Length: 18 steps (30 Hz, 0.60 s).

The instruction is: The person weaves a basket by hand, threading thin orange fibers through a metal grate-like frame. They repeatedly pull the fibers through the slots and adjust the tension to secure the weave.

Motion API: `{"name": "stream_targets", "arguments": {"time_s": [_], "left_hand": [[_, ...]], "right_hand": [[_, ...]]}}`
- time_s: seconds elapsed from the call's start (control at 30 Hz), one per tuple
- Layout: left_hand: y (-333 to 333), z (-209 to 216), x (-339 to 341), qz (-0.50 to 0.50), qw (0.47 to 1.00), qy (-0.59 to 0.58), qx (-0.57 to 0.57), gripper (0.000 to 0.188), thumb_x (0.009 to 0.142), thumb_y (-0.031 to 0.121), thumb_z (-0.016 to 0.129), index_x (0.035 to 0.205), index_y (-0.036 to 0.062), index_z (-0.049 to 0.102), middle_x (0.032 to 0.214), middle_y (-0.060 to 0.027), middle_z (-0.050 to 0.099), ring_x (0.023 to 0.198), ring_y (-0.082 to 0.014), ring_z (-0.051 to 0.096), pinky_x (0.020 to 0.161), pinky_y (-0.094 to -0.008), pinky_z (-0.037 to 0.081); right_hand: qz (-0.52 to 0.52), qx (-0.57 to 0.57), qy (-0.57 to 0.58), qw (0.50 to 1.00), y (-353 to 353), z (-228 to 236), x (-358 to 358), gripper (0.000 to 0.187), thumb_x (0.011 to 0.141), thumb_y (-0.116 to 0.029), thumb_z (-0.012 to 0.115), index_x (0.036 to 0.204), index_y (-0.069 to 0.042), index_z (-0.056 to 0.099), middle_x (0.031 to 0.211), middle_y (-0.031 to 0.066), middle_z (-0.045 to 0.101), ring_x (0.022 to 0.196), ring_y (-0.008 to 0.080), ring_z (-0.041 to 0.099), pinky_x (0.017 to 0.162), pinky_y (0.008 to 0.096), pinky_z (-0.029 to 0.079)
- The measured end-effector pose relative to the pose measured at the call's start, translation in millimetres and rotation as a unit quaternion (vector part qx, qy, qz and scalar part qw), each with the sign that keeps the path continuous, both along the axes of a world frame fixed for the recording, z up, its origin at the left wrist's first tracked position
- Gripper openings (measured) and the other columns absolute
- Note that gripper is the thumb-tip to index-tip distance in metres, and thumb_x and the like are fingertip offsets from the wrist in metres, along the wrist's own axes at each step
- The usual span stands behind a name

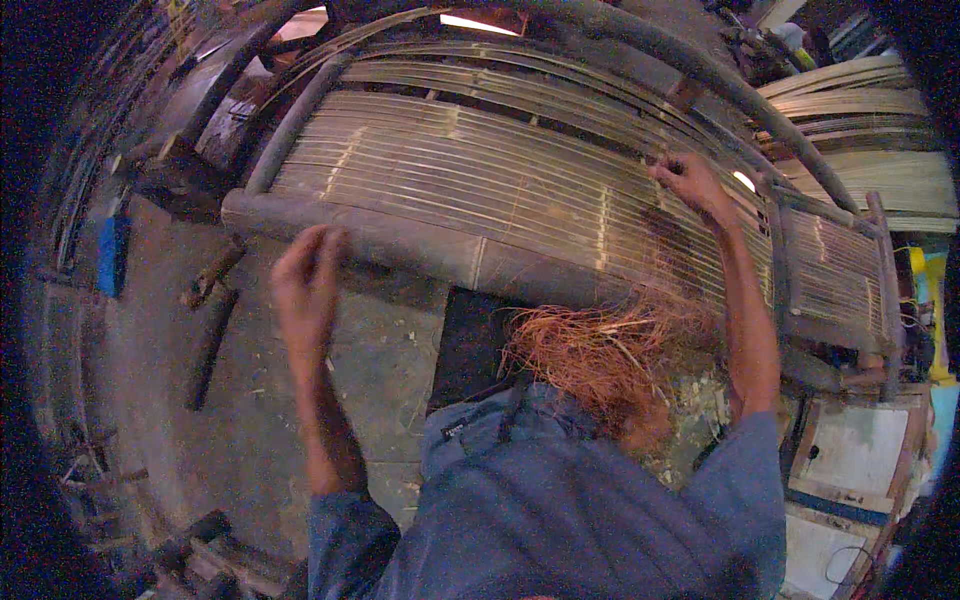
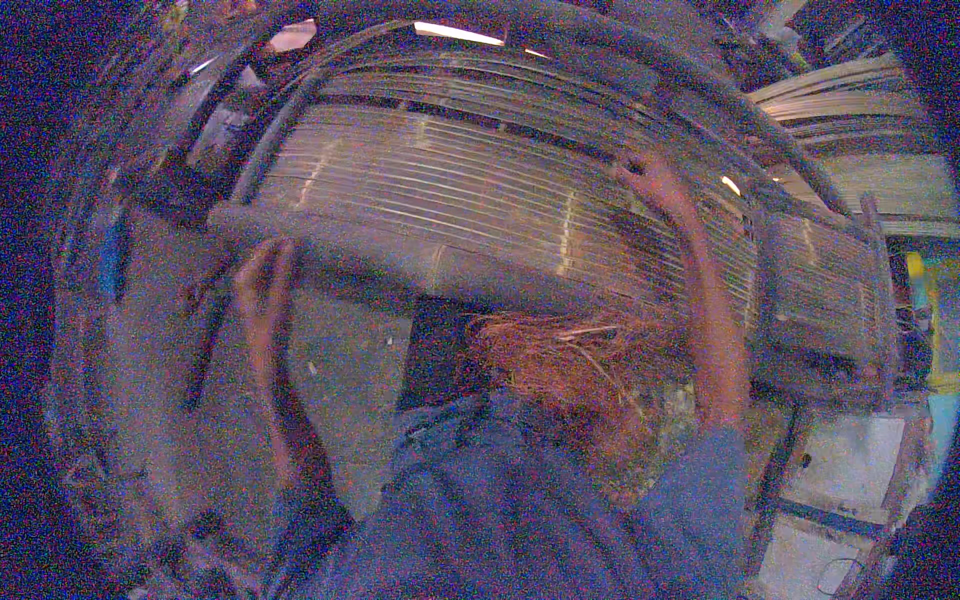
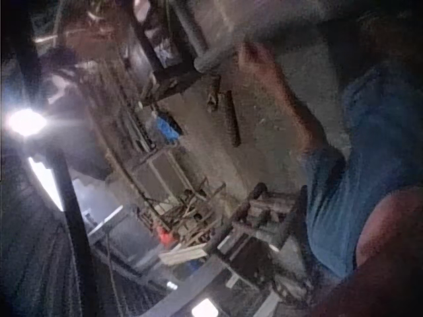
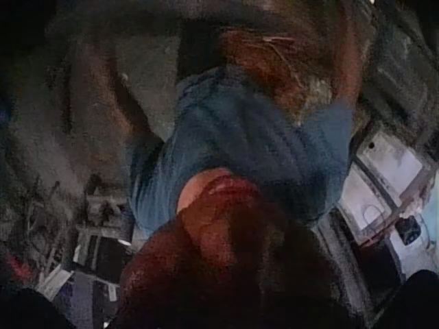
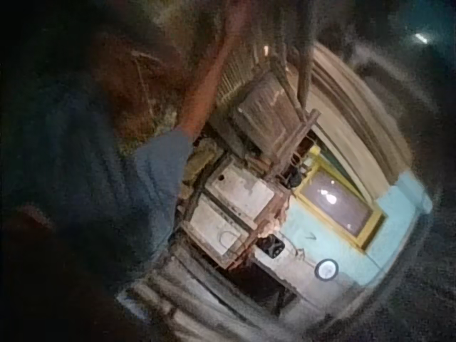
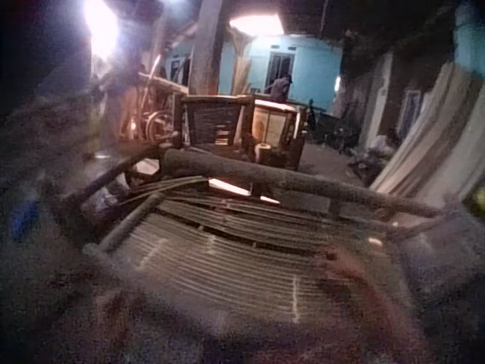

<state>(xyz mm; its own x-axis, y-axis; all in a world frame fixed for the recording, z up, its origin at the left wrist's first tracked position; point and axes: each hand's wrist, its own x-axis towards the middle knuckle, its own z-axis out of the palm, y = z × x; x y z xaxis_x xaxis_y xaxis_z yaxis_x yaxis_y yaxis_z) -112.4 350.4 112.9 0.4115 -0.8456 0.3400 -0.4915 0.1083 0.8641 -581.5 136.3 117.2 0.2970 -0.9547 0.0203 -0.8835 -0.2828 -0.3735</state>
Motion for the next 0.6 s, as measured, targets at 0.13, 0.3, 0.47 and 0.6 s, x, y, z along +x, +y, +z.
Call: {"name": "stream_targets", "arguments": {"time_s": [0.13,0.3,0.47,0.6], "left_hand": [[-50,-23,-67,-0.176,0.979,0.096,0.039,0.017,0.091,0.013,0.058,0.096,-0.0011,0.065,0.072,-0.0057,0.065,0.065,-0.0113,0.059,0.060,-0.0268,0.047],[-62,-36,-105,-0.214,0.974,0.049,0.052,0.018,0.091,0.015,0.058,0.090,-0.0017,0.065,0.066,-0.0085,0.061,0.059,-0.0124,0.057,0.056,-0.0284,0.046],[-61,-29,-119,-0.239,0.966,0.063,0.074,0.018,0.090,0.015,0.058,0.089,-0.0020,0.064,0.065,-0.0092,0.060,0.057,-0.0140,0.056,0.056,-0.0295,0.045],[-58,-28,-113,-0.228,0.971,0.031,0.066,0.018,0.090,0.015,0.058,0.090,-0.0019,0.064,0.065,-0.0092,0.060,0.058,-0.0141,0.056,0.056,-0.0299,0.046]], "right_hand": [[0.006,-0.047,-0.109,0.993,25,-8,-22,0.027,0.086,-0.028,0.066,0.084,-0.002,0.066,0.070,0.0005,0.061,0.064,0.0091,0.052,0.059,0.0266,0.043],[-0.091,-0.055,-0.175,0.979,53,4,3,0.028,0.086,-0.030,0.067,0.088,-0.002,0.067,0.068,0.0001,0.061,0.061,0.0075,0.052,0.056,0.0244,0.042],[-0.117,-0.049,-0.217,0.968,68,1,7,0.029,0.088,-0.031,0.065,0.090,-0.002,0.067,0.068,-0.0004,0.061,0.058,0.0070,0.052,0.053,0.0247,0.042],[-0.091,-0.114,-0.163,0.976,56,-19,13,0.029,0.089,-0.031,0.063,0.094,-0.003,0.067,0.072,0.0046,0.064,0.059,0.0106,0.055,0.057,0.0274,0.045]]}}
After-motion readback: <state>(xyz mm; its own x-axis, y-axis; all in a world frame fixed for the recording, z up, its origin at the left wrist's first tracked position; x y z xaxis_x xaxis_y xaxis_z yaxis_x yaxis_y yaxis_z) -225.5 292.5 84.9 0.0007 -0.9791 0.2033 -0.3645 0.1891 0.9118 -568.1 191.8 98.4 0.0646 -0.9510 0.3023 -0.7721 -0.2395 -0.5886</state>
